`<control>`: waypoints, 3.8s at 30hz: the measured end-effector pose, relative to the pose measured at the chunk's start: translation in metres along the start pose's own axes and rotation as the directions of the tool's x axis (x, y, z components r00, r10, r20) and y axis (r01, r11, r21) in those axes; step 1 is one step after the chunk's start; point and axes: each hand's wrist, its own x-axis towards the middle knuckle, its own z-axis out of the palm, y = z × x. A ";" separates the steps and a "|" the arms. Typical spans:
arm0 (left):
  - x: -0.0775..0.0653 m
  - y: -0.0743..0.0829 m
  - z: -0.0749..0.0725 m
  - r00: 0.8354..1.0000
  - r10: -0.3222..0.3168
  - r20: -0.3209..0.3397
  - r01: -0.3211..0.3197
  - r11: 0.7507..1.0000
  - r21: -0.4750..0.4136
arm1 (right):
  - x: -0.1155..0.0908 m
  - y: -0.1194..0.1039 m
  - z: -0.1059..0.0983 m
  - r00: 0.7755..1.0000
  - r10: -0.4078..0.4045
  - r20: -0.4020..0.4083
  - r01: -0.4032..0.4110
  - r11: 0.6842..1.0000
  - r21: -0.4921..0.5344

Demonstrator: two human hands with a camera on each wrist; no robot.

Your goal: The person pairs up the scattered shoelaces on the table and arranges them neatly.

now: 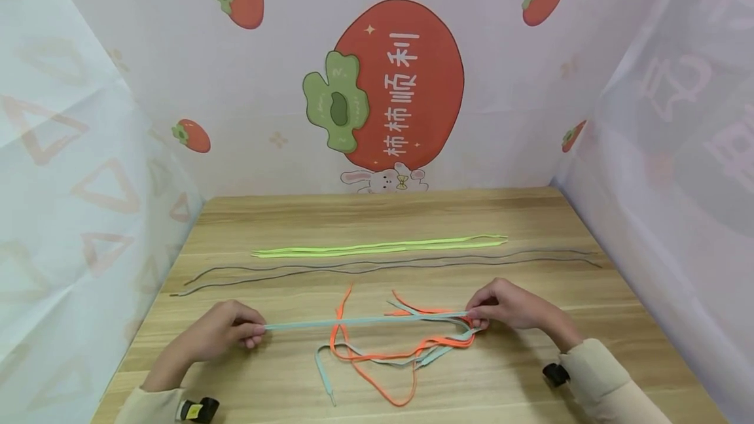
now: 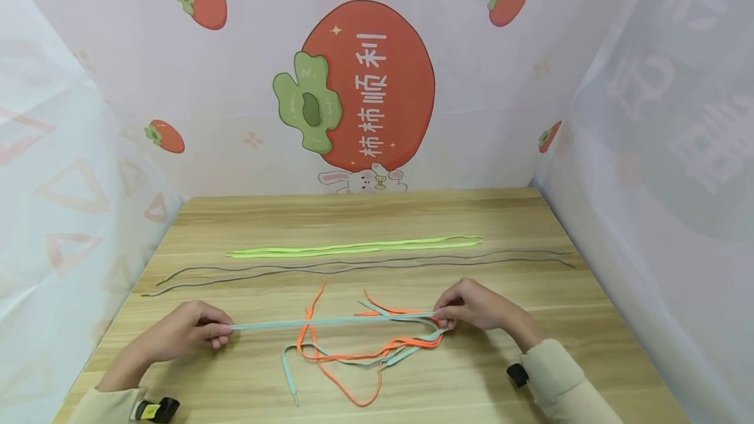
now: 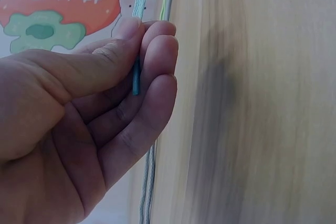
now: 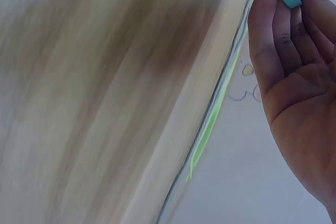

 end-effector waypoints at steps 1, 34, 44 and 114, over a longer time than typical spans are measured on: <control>-0.001 -0.001 -0.001 1.000 0.000 -0.002 0.000 1.000 0.002 | -0.002 0.001 -0.001 1.000 0.000 -0.005 -0.001 1.000 -0.003; -0.016 -0.028 -0.029 0.995 -0.053 -0.089 0.058 0.997 0.059 | -0.051 0.046 -0.045 0.982 0.133 -0.131 -0.126 0.990 0.064; -0.012 -0.041 -0.037 0.987 -0.039 -0.156 0.056 0.993 0.106 | -0.056 0.055 -0.066 0.969 0.147 -0.200 -0.141 0.989 0.042; 0.024 0.061 0.014 0.999 0.015 -0.038 0.002 0.916 0.401 | 0.000 -0.015 -0.052 0.979 0.057 -0.196 -0.133 0.907 -0.401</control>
